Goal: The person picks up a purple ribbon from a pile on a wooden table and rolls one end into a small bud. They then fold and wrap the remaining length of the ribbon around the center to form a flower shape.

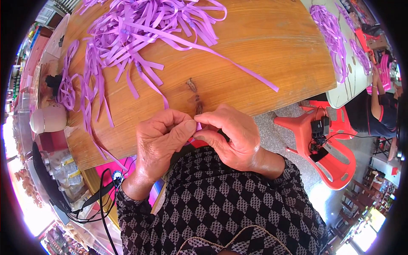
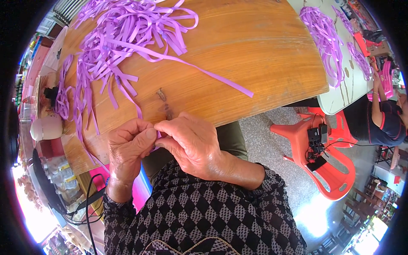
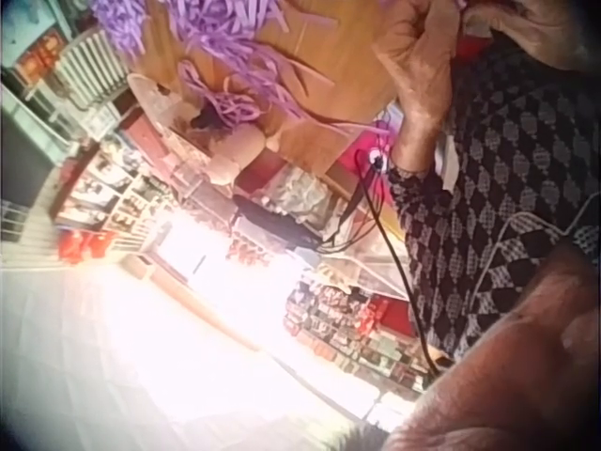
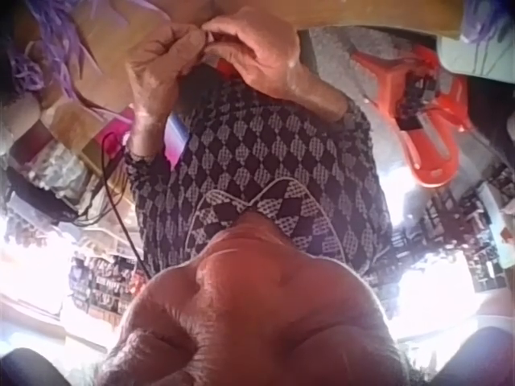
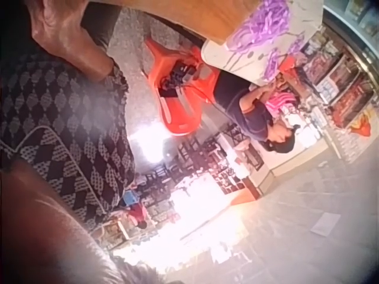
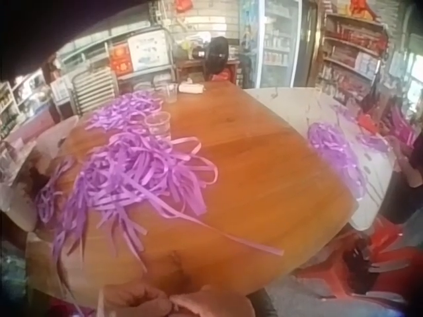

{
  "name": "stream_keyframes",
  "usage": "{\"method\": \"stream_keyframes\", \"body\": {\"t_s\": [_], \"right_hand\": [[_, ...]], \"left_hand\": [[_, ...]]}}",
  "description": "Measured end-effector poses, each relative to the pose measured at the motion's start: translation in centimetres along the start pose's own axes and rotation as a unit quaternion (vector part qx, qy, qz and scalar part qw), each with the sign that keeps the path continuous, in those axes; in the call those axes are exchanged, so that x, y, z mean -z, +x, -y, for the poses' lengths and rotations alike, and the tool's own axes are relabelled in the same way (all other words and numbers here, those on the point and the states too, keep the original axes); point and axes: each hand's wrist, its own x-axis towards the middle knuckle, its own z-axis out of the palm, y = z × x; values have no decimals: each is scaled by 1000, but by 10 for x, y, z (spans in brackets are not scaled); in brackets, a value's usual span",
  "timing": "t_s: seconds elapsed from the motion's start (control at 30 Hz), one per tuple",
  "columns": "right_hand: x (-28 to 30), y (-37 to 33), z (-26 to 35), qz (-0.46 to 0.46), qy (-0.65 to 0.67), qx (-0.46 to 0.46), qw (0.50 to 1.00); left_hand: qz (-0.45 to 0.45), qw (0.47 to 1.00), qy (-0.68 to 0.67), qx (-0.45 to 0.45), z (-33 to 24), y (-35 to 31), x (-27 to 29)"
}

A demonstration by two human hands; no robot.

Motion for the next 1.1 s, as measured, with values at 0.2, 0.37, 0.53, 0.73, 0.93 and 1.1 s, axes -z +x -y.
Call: {"method": "stream_keyframes", "body": {"t_s": [0.2,0.37,0.53,0.73,0.93,1.1], "right_hand": [[0,-2,-1,-13,-2,13,1000],[-1,-4,-3,-28,-8,31,999],[-2,-4,-4,-42,-12,49,998],[4,-6,-3,13,12,-9,1000],[10,-3,8,44,323,-294,899],[11,-2,-2,56,218,-170,959]], "left_hand": [[-10,1000,21,17,-1,0,-3],[-15,999,24,26,-3,-1,-5],[-15,999,14,36,-2,-1,-4],[33,999,-19,14,-5,-2,1],[69,997,-26,14,-13,-6,4],[79,977,136,-142,-6,-2,6]]}}
